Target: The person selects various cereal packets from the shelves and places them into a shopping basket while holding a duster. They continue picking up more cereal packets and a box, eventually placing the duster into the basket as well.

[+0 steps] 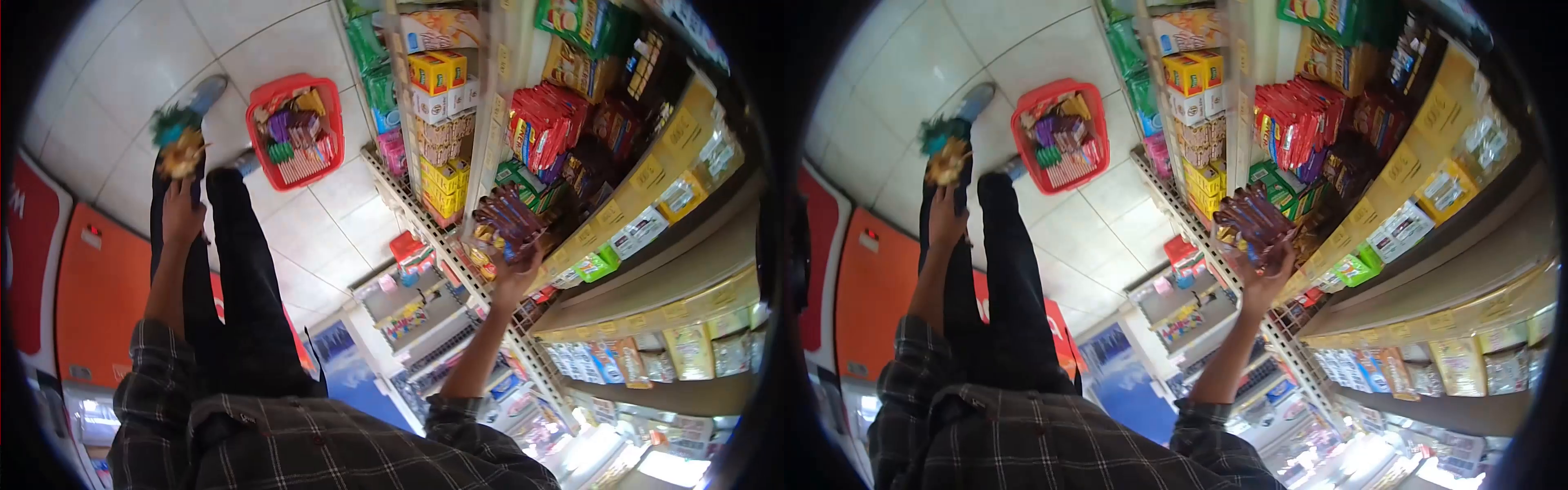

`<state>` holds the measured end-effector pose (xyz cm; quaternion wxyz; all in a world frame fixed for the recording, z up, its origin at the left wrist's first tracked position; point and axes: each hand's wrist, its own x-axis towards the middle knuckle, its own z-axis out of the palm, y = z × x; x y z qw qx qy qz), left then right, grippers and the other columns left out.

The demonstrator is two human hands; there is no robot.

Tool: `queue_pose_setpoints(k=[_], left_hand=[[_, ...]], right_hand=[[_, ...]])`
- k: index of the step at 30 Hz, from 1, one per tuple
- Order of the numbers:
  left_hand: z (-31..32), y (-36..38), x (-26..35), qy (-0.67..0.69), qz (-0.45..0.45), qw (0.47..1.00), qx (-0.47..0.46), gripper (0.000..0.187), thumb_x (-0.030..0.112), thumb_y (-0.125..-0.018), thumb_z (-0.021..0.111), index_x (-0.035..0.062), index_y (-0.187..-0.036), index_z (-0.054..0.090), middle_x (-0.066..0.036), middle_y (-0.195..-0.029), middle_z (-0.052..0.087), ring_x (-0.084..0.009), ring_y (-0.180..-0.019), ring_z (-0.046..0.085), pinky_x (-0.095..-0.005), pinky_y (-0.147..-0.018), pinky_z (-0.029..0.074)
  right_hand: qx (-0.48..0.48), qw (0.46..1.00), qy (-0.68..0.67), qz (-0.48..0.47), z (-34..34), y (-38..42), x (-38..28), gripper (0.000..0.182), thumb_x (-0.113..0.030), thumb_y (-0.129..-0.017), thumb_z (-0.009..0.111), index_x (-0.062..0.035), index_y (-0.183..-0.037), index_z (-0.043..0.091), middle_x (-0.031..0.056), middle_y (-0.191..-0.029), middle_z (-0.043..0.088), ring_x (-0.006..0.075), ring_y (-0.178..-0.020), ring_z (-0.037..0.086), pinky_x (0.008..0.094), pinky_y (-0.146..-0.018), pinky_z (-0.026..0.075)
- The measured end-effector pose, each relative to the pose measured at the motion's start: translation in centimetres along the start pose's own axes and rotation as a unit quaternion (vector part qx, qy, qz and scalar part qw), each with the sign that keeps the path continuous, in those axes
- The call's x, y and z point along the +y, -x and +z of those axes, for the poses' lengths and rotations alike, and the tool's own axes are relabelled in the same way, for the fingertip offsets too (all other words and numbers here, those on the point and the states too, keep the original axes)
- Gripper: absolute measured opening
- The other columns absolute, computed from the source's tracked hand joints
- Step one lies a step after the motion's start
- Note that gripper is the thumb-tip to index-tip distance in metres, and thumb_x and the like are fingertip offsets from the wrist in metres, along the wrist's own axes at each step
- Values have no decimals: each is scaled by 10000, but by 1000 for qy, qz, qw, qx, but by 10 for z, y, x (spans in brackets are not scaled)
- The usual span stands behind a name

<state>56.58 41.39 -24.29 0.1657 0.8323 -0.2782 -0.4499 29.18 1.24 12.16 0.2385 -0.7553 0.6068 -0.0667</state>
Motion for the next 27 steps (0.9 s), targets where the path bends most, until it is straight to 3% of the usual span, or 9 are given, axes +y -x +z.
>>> queue_pose_setpoints(k=[2,5,10,13,17,21,27], left_hand=[[-7,-6,14,-11,-43,999,4,508,120,-759,641,81,-1248,508,-158,-1207,520,-368,-1146,513,-454,-951,470],[-5,-16,37,-55,-101,993,16,464,134,-762,635,86,-1211,525,-141,-1180,527,-352,-1141,518,-463,-909,491],[1,-12,43,-132,-56,990,18,420,219,-758,627,92,-1149,538,-133,-1148,554,-351,-1074,559,-482,-850,513],[2,-18,37,-127,-73,989,16,408,234,-762,626,92,-1135,540,-141,-1129,568,-363,-1049,574,-488,-845,510],[3,-20,50,-168,-77,983,-5,402,245,-771,623,94,-1135,541,-137,-1150,565,-364,-1056,575,-493,-845,508],[3,-23,50,-176,-87,980,-11,406,256,-779,615,102,-1147,541,-136,-1169,562,-371,-1064,580,-491,-849,507],[5,-24,49,-195,-106,975,-21,418,263,-781,609,95,-1159,546,-137,-1217,557,-373,-1072,583,-491,-866,504]], right_hand=[[-11,1000,-15,-2,4,-20,-14,768,-23,-643,839,-24,-1302,446,99,-1161,569,204,-990,562,316,-935,420],[-27,999,41,3,-3,-52,-3,717,-75,-626,865,-12,-1246,510,80,-1074,620,179,-952,586,305,-908,444],[-23,994,107,-2,11,-84,3,750,-171,-608,901,-5,-1249,549,67,-1019,663,151,-948,604,293,-872,466],[-16,999,41,0,14,-85,9,795,-205,-607,910,-3,-1283,544,92,-1062,677,159,-974,618,285,-880,468],[7,990,135,-47,14,-75,0,732,-191,-633,892,7,-1258,565,111,-1077,684,189,-952,644,308,-875,486],[51,999,-6,10,5,-63,7,674,-184,-664,873,38,-1229,578,135,-1044,685,183,-927,648,295,-850,493],[96,990,93,-37,15,-80,17,690,-209,-682,868,56,-1244,567,157,-1034,682,187,-918,654,301,-848,498]])
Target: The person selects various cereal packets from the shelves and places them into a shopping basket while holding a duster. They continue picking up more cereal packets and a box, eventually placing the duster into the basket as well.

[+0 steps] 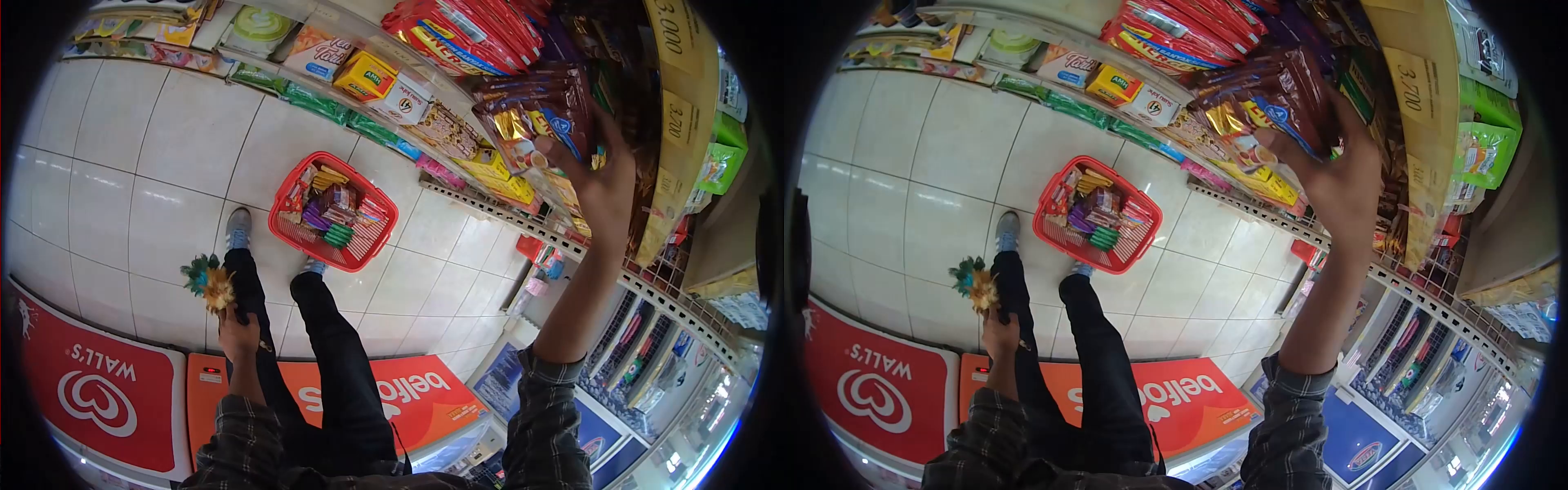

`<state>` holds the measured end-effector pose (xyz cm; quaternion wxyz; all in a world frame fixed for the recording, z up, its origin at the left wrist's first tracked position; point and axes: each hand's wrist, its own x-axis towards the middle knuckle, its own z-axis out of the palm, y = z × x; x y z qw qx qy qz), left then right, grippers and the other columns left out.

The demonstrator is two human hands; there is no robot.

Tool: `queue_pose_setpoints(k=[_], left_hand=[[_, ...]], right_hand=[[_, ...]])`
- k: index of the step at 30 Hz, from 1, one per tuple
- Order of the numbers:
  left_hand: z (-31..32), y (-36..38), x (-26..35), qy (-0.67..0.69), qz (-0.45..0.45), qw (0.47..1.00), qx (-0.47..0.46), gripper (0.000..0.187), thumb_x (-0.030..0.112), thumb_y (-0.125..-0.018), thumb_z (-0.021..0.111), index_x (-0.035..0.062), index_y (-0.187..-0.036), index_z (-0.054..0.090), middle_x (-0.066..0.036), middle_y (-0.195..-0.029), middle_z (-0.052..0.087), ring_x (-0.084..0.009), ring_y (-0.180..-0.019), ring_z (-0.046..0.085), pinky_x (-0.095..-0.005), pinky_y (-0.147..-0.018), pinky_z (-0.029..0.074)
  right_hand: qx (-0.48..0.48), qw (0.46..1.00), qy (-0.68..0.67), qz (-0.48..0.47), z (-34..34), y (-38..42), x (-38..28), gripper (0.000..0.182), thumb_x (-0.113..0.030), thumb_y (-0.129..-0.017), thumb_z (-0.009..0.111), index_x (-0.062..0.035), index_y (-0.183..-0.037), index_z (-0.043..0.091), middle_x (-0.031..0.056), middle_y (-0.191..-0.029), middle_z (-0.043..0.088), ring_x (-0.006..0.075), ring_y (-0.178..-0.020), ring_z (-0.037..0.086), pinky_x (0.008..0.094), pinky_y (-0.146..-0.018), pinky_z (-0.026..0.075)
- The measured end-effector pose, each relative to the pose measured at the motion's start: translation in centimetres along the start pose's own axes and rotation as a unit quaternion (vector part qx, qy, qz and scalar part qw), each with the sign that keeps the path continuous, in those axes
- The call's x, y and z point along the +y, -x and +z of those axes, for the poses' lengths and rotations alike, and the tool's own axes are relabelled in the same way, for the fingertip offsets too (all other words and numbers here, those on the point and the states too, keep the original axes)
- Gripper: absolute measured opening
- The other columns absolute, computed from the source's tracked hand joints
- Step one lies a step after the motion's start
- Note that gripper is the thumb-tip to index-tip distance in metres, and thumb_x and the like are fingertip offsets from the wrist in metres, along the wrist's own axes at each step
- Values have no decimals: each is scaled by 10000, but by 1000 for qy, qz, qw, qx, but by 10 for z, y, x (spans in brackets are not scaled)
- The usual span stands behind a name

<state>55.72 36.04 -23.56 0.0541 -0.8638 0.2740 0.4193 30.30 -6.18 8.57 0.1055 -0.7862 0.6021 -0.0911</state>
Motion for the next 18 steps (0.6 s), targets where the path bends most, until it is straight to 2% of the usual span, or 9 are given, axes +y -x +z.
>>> queue_pose_setpoints(k=[4,7,10,13,16,18], left_hand=[[0,2,3,-6,6,1000,10,419,265,-781,609,91,-1158,550,-134,-1224,558,-370,-1086,578,-488,-875,502],[2,2,3,-16,-1,1000,5,420,265,-780,610,92,-1158,551,-135,-1219,560,-365,-1086,576,-485,-873,502],[2,1,2,-10,-10,1000,-3,418,262,-782,607,90,-1159,552,-132,-1209,561,-357,-1089,573,-484,-876,497],[3,2,4,-9,-9,1000,11,414,259,-785,602,87,-1158,551,-130,-1198,562,-351,-1088,573,-486,-880,493],[0,4,7,-14,-22,1000,-3,407,257,-788,596,84,-1154,550,-130,-1187,565,-348,-1096,569,-490,-884,490],[1,4,7,-16,-26,999,-12,407,260,-789,594,84,-1154,551,-130,-1188,566,-348,-1098,569,-491,-885,491]], right_hand=[[1,999,-30,-16,13,-17,3,699,-234,-692,861,63,-1247,559,150,-1031,686,192,-931,659,313,-865,500],[-40,999,8,-8,16,-31,12,658,-215,-714,841,55,-1246,561,142,-1033,685,199,-946,665,326,-874,501],[33,992,105,-60,20,-33,18,623,-182,-725,826,40,-1246,566,155,-1091,667,224,-996,659,340,-901,492],[21,998,65,13,13,-37,23,609,-207,-716,834,10,-1231,590,186,-1159,637,268,-1055,641,363,-931,477],[34,987,111,-110,18,-30,14,731,-251,-685,857,-27,-1303,537,202,-1223,596,311,-1105,610,388,-953,469],[34,986,75,-145,24,-25,-1,836,-254,-654,873,-55,-1361,474,198,-1246,578,332,-1135,585,405,-958,468]])
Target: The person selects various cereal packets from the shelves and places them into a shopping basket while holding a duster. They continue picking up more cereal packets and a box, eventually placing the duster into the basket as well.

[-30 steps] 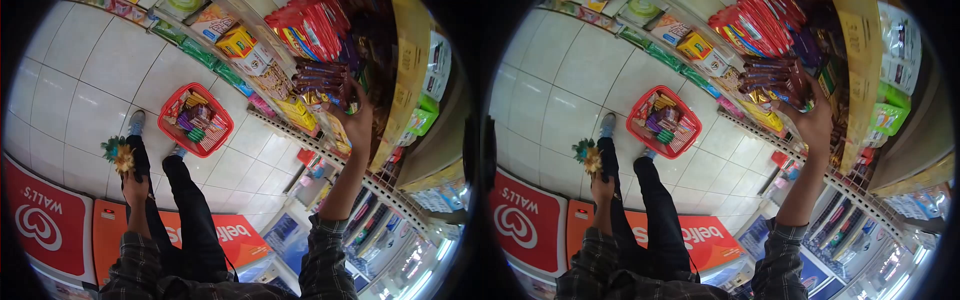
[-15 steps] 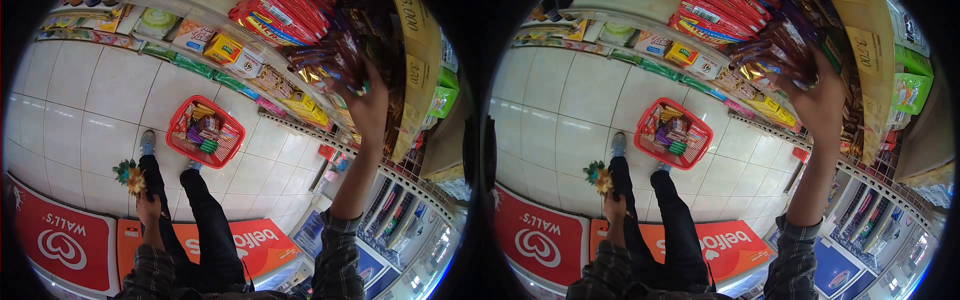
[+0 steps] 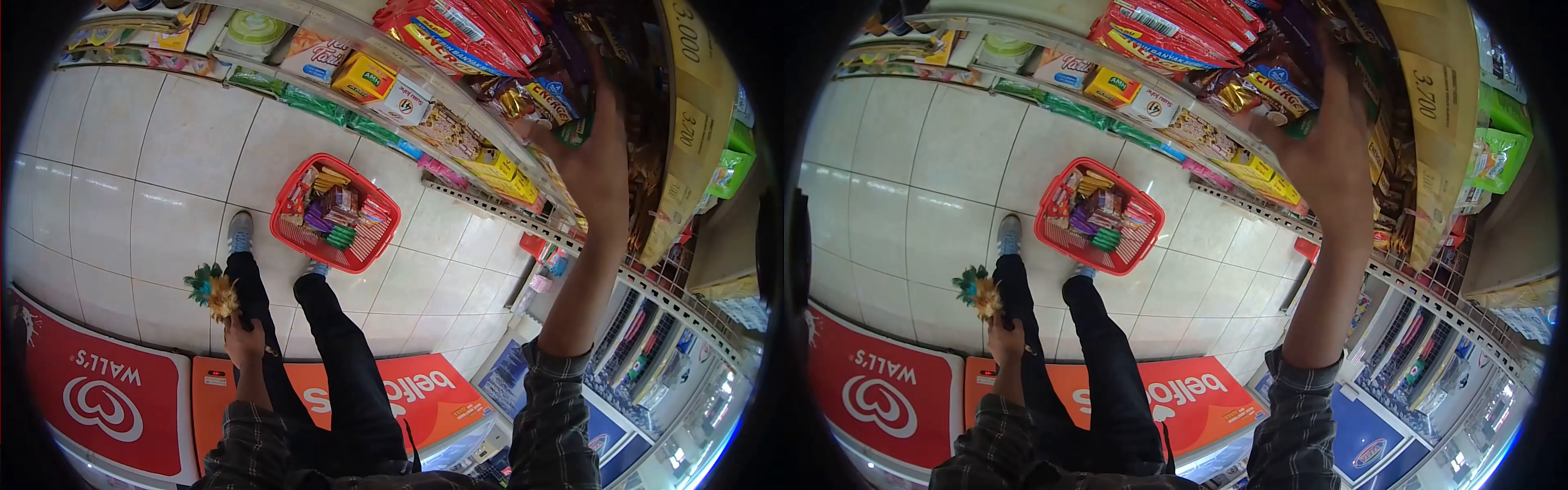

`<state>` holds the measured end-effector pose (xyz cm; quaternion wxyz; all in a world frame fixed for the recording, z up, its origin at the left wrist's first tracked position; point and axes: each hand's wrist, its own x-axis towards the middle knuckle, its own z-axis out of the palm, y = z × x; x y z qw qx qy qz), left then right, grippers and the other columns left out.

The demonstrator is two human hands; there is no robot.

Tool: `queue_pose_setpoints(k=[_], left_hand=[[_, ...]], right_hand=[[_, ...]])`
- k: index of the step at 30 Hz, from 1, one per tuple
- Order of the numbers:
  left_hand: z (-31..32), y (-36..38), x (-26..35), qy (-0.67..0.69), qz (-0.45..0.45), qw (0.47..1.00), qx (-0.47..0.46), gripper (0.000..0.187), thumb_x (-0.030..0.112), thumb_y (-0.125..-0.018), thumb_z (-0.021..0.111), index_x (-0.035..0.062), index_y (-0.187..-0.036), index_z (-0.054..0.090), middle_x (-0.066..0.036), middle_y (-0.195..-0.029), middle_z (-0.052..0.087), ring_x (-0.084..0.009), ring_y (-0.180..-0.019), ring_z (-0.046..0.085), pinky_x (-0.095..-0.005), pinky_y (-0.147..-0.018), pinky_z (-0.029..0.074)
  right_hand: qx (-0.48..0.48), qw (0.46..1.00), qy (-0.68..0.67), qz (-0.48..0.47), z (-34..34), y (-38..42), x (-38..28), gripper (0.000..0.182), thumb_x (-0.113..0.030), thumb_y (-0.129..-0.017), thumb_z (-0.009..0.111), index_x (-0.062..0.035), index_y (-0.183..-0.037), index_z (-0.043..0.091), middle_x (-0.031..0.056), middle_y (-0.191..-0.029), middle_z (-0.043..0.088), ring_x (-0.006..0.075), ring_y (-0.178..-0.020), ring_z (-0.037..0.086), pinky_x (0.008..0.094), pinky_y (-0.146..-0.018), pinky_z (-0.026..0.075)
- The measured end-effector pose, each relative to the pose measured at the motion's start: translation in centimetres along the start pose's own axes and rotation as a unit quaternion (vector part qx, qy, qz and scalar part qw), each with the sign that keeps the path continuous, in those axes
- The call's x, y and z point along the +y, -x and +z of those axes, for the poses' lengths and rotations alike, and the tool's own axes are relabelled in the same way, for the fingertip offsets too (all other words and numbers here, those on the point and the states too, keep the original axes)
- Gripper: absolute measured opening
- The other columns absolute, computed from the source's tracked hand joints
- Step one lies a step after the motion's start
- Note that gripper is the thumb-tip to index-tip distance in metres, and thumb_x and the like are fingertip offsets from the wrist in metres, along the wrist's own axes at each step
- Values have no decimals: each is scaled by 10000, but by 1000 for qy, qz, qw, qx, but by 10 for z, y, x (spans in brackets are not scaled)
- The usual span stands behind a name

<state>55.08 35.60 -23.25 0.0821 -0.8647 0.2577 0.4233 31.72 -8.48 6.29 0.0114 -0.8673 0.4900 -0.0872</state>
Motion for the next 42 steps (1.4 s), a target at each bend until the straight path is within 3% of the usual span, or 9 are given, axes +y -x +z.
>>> queue_pose_setpoints(k=[7,14,18,21,28,31,36,39,42], left_hand=[[-3,-1,2,2,6,1000,8,400,262,-795,590,83,-1151,554,-132,-1186,567,-352,-1083,580,-491,-884,496],[-3,-2,-2,3,19,1000,18,393,253,-794,591,84,-1148,560,-127,-1166,578,-349,-1031,597,-480,-846,502],[2,-3,-9,0,24,1000,12,392,254,-796,588,83,-1148,560,-127,-1175,579,-350,-1022,600,-478,-846,502],[5,-4,-12,-8,23,1000,16,391,254,-797,585,86,-1149,561,-130,-1183,579,-352,-1034,598,-474,-859,503],[4,-4,-11,-20,13,1000,7,391,262,-799,588,95,-1151,568,-136,-1174,591,-355,-1057,591,-478,-872,500],[8,-6,-14,-22,39,998,33,390,275,-803,588,98,-1150,572,-138,-1158,602,-357,-1047,598,-484,-869,498],[13,-12,-22,-31,30,999,12,391,290,-818,582,112,-1166,574,-149,-1075,635,-379,-1008,614,-487,-850,492],[16,-14,-27,-33,40,998,33,386,293,-826,584,108,-1165,577,-150,-997,656,-378,-981,622,-477,-845,485],[15,-9,-23,-53,25,998,11,391,274,-822,566,95,-1170,573,-147,-1105,617,-371,-1015,608,-477,-858,496]], right_hand=[[-46,999,15,19,17,-1,7,1019,-261,-575,902,-88,-1432,378,176,-1259,561,363,-1191,521,433,-992,441],[7,998,55,37,32,5,-4,944,-267,-609,888,-107,-1403,402,170,-1277,524,331,-1155,564,438,-964,464],[7,990,139,-33,26,6,-3,883,-345,-655,871,-94,-1375,425,156,-1245,555,329,-1097,588,432,-954,459],[-175,966,78,174,-13,-11,-24,848,-170,-778,769,-124,-1472,283,199,-1478,351,415,-1331,373,456,-1062,364],[15,981,186,43,28,15,-24,797,-68,-706,782,-69,-1391,373,220,-1304,449,437,-1220,428,506,-1013,371],[-6,981,180,67,27,19,-18,788,-79,-723,775,-84,-1400,373,204,-1320,444,428,-1233,421,511,-1029,356],[120,990,75,19,43,30,-3,597,-113,-782,747,-80,-1326,505,181,-1231,600,339,-1155,563,529,-1088,291],[231,956,180,-5,73,31,8,543,-111,-801,734,-76,-1305,535,167,-1227,621,315,-1124,597,535,-1112,256],[230,958,147,83,82,38,2,536,-144,-822,726,-107,-1321,534,126,-1254,620,285,-1168,585,523,-1146,198]])
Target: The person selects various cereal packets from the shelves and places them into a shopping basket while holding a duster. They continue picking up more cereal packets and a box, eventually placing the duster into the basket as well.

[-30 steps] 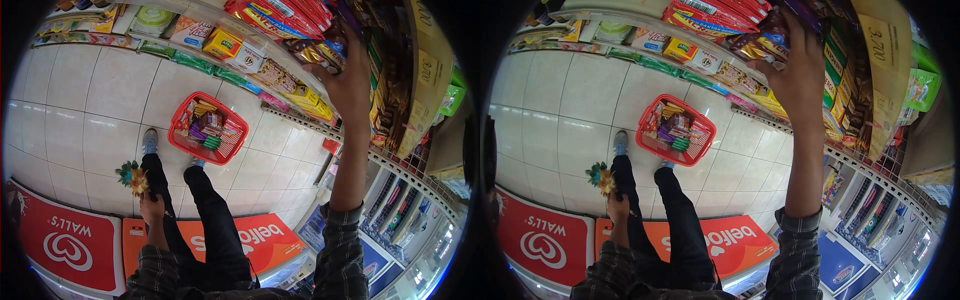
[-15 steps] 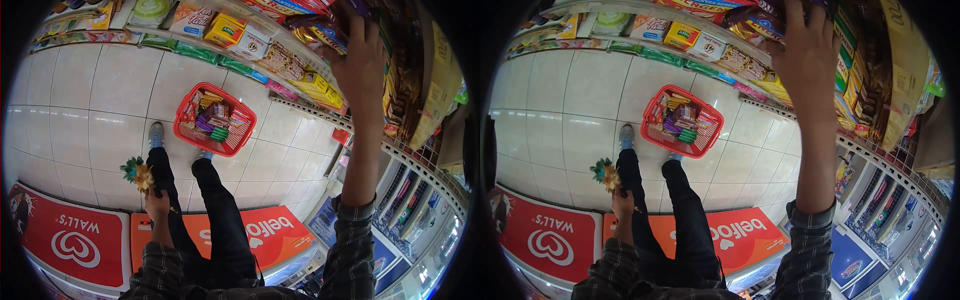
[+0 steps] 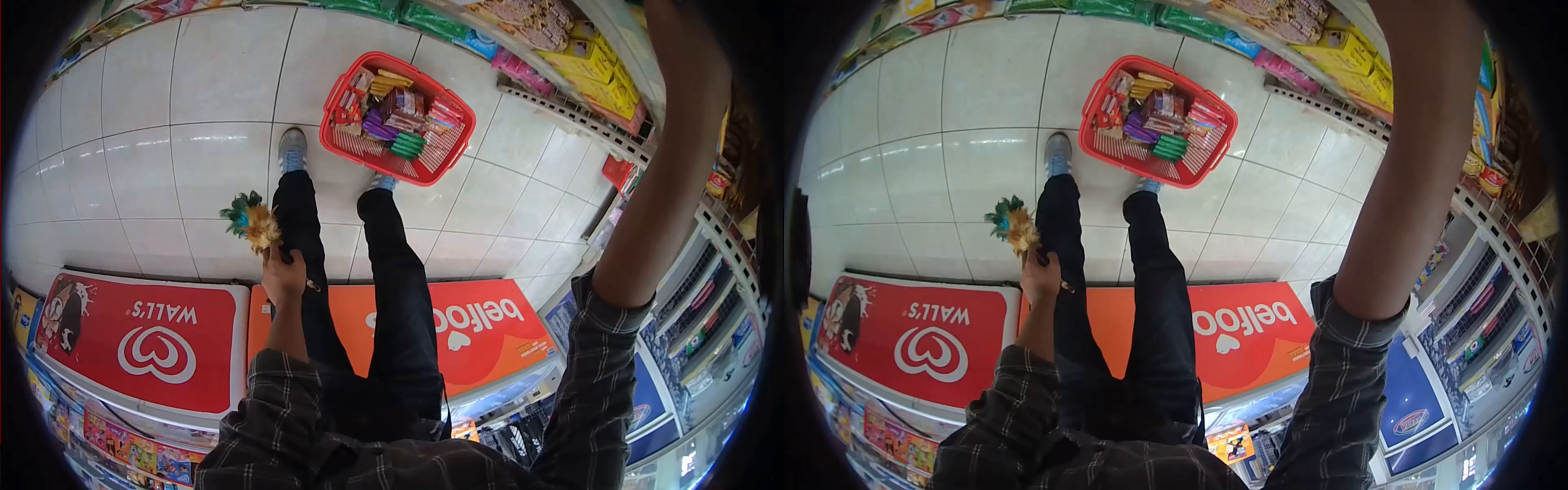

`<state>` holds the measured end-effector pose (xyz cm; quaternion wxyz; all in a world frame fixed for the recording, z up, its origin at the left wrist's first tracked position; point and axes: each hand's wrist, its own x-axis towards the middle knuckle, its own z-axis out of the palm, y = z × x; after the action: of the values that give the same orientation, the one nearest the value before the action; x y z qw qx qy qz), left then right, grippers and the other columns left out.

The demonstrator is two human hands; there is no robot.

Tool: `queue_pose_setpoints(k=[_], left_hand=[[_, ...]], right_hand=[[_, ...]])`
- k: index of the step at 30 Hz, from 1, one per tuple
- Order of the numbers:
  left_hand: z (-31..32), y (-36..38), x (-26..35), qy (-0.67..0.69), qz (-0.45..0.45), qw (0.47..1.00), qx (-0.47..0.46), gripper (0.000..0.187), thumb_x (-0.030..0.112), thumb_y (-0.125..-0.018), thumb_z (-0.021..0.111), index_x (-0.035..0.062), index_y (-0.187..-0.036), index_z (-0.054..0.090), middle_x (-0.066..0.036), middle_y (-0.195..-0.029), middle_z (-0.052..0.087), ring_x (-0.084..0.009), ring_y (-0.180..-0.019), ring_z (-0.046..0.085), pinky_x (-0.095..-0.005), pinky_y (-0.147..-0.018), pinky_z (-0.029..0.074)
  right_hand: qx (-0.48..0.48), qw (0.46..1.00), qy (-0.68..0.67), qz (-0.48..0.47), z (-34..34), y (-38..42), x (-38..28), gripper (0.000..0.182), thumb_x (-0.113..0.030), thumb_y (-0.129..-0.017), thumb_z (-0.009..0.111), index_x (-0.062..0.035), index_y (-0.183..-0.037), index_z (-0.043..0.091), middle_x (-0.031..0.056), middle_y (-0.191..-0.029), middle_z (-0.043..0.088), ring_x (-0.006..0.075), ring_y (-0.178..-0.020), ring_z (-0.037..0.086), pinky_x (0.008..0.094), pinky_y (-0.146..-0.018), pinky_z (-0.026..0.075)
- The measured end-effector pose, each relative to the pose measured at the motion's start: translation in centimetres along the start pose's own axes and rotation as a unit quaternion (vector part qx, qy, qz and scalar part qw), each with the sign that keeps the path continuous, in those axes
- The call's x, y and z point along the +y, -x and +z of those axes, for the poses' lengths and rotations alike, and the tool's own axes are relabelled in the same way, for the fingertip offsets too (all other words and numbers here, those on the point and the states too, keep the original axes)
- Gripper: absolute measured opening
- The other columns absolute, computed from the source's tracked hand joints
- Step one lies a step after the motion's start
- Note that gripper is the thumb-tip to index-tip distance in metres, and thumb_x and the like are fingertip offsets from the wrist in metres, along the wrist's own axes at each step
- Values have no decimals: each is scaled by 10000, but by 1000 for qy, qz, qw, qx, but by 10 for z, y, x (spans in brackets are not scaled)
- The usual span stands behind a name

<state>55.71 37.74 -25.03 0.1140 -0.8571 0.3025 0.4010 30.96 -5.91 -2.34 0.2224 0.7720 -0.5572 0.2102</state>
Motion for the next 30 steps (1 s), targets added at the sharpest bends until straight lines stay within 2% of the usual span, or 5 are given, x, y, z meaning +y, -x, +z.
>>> queue_pose_setpoints(k=[4,6,10,17,30], left_hand=[[0,2,3,-4,9,1000,7,394,257,-821,550,83,-1174,568,-144,-1164,587,-359,-1034,599,-473,-860,502],[0,2,7,-4,7,1000,2,395,253,-823,548,84,-1179,566,-140,-1169,581,-353,-1042,595,-468,-860,504],[10,7,0,-11,-14,1000,-9,386,247,-832,550,97,-1187,558,-130,-1176,564,-346,-1082,567,-471,-853,507],[52,15,-33,-7,-25,1000,-10,361,164,-830,529,78,-1181,532,-141,-1182,538,-374,-1097,539,-494,-867,495],[101,47,-51,3,-30,998,55,268,131,-852,487,75,-1081,616,-157,-1103,549,-366,-1080,532,-473,-839,493]], right_hand=[[123,984,95,-81,17,33,11,517,-184,-821,729,-123,-1300,545,93,-1229,626,269,-1167,565,511,-1135,166],[128,973,-184,-51,37,102,-8,496,-163,-780,747,-83,-1231,559,106,-1182,610,295,-1088,553,483,-1049,261],[-182,943,-269,78,86,276,-62,477,-127,-792,712,-107,-1242,558,106,-1301,522,303,-1175,478,488,-1045,303],[-512,853,-66,72,178,485,-71,1094,-351,-639,828,-147,-1515,205,215,-1556,165,415,-1431,200,634,-1109,219],[-484,869,-91,57,236,446,-46,859,-224,-682,803,-207,-1404,339,176,-1267,533,364,-1141,550,488,-882,507]])
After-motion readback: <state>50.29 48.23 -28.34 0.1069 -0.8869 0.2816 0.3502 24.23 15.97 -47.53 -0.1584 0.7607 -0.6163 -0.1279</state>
